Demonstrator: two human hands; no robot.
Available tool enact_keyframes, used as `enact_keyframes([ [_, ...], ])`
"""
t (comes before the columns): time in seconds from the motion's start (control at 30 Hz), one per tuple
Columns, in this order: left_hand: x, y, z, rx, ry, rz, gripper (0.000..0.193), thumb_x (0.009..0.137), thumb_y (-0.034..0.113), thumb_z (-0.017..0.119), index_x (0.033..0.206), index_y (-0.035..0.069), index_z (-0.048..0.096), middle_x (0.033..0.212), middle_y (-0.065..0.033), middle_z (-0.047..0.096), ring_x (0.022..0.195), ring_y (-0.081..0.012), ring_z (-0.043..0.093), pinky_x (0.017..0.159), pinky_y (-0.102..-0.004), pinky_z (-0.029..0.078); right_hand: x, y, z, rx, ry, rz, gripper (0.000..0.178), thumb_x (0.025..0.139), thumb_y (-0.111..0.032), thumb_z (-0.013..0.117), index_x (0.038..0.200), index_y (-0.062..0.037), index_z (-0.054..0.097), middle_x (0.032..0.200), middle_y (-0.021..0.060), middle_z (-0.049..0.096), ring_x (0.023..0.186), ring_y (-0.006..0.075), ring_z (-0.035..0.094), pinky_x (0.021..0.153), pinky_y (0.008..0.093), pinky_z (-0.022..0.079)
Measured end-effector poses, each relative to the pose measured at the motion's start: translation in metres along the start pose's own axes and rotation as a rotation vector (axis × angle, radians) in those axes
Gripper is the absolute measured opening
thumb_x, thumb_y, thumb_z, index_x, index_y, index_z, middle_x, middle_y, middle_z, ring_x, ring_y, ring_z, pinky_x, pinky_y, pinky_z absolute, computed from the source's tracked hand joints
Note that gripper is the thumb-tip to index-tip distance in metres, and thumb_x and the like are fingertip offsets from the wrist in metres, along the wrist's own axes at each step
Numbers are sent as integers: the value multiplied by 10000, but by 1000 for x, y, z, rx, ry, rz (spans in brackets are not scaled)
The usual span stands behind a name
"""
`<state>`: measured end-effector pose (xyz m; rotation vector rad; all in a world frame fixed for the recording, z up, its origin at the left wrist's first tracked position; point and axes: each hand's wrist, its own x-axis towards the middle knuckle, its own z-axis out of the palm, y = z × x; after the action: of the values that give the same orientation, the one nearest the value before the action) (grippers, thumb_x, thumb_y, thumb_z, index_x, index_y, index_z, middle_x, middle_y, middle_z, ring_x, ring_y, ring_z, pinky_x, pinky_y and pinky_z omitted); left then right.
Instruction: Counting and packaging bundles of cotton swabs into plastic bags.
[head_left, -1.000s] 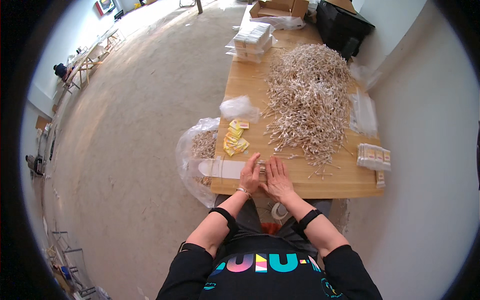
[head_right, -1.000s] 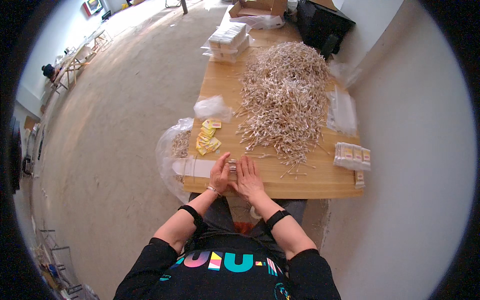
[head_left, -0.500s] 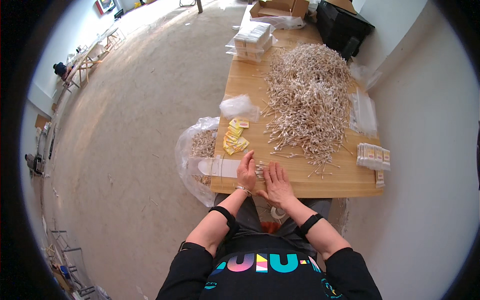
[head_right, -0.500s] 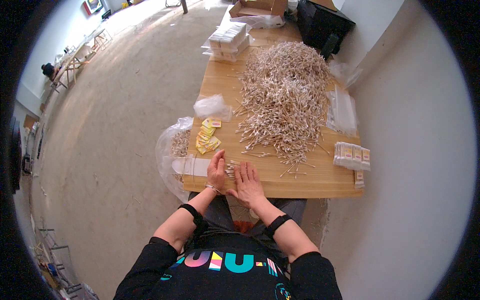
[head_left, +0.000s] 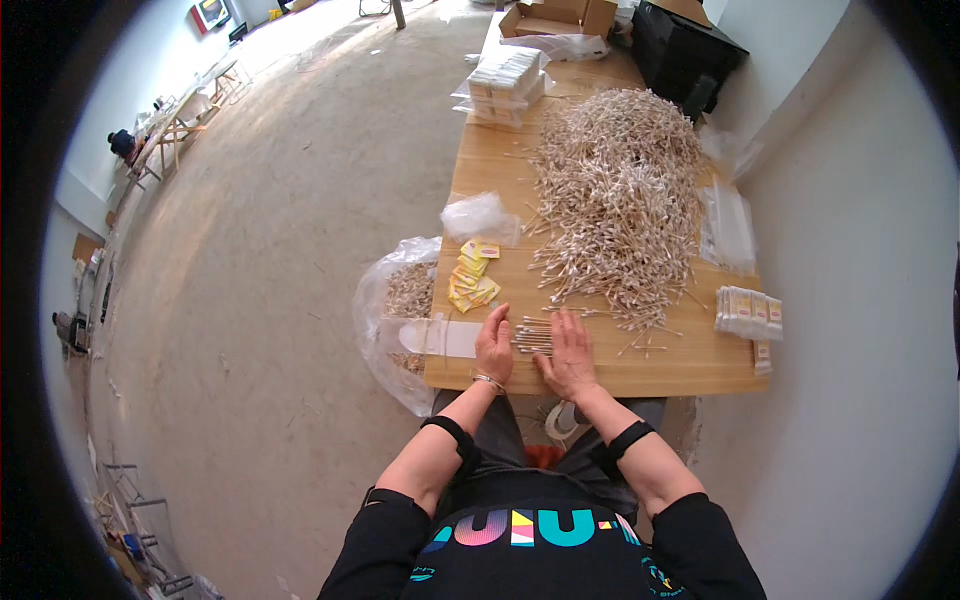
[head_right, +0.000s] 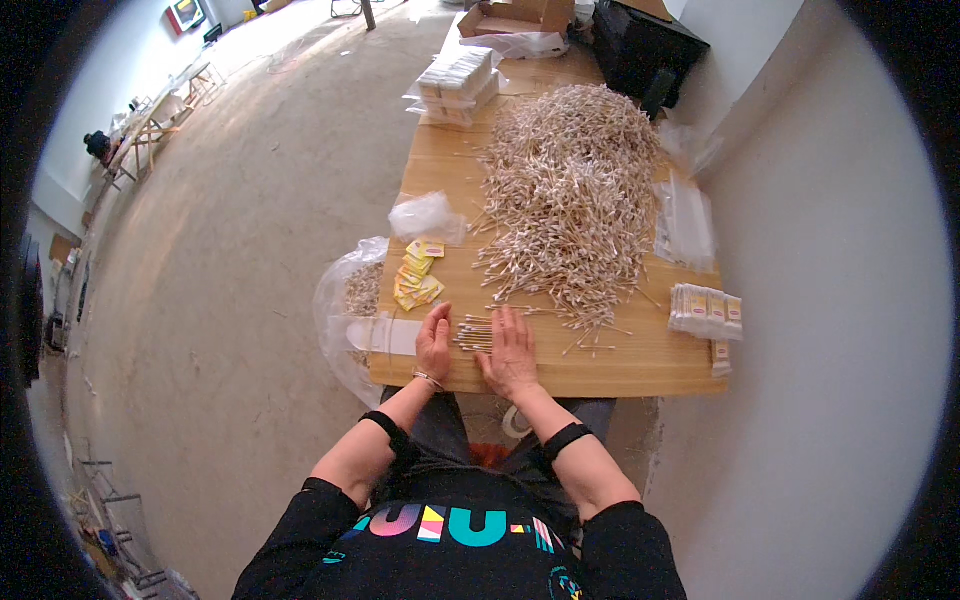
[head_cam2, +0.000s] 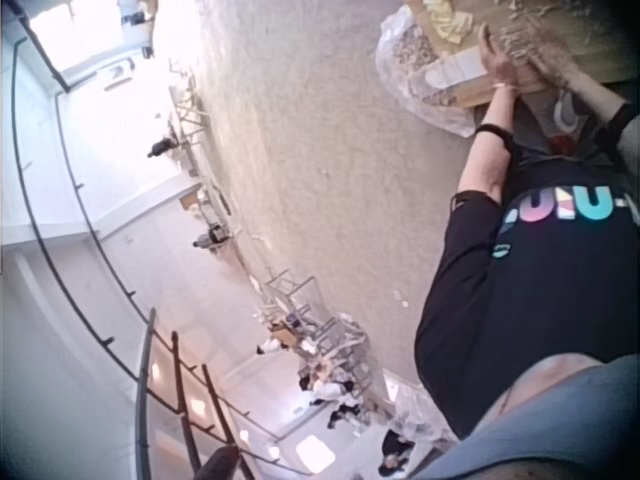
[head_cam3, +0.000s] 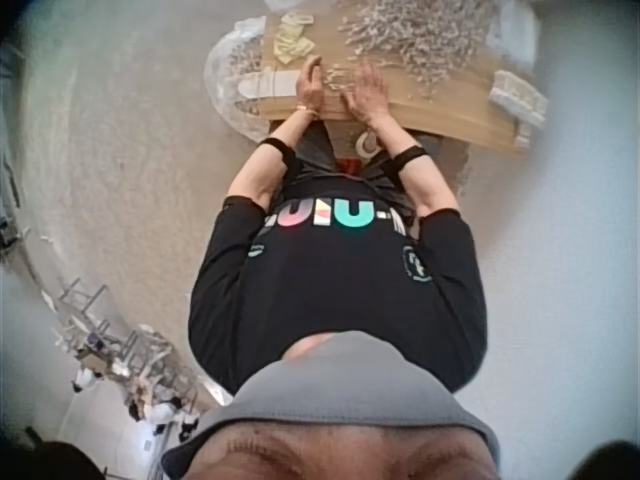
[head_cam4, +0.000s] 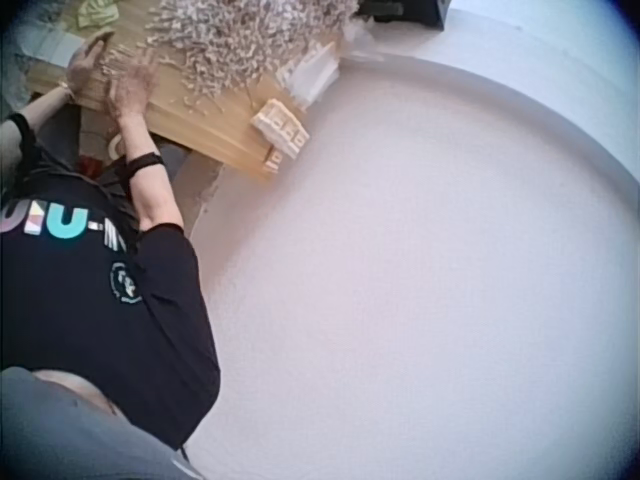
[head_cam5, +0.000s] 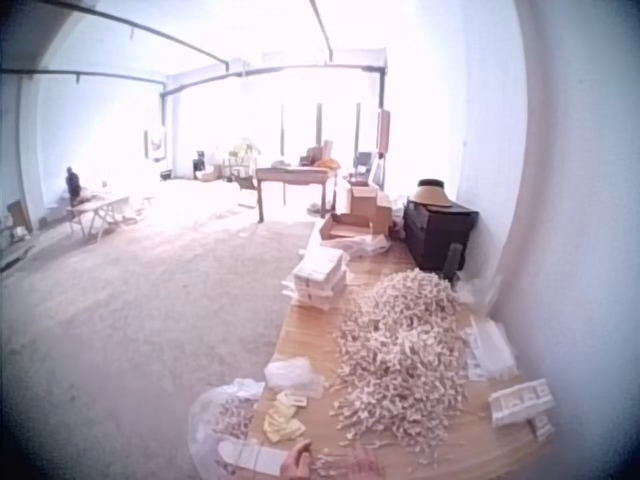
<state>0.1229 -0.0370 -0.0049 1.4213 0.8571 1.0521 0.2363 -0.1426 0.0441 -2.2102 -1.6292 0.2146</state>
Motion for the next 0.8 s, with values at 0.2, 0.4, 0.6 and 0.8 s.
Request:
enact_keyframes([
  [0.2,-2,0,5,-93,21,-68,346,951,179,400,1214,-27,487,1182,-139,548,1109,-202,503,962,-301,368,-6,16,12,452,377,193,607,731,-37,507,1301,30,308,1374,219,285,1295,378,247,1084,420,189],
  [0.4,-10,0,14,-199,50,-81,374,969,191,394,1253,-49,437,1241,-109,491,1157,-178,448,1000,-285,335,4,-20,35,551,419,123,621,687,-24,473,1287,34,323,1353,226,304,1290,374,252,1088,427,172],
  [0.6,-11,4,9,-175,22,-109,378,971,184,388,1270,-45,421,1251,-118,483,1164,-183,438,1009,-294,325,10,-20,23,122,276,52,480,696,-71,508,1173,-36,471,1221,135,446,1176,321,369,1034,438,217],
  [0.8,-11,4,12,-226,56,-81,374,964,201,390,1251,-31,452,1153,-105,533,1058,-160,475,933,-259,357,10,-11,23,104,220,-7,324,744,-117,544,1066,-82,545,1099,81,498,1098,286,399,971,426,277],
])
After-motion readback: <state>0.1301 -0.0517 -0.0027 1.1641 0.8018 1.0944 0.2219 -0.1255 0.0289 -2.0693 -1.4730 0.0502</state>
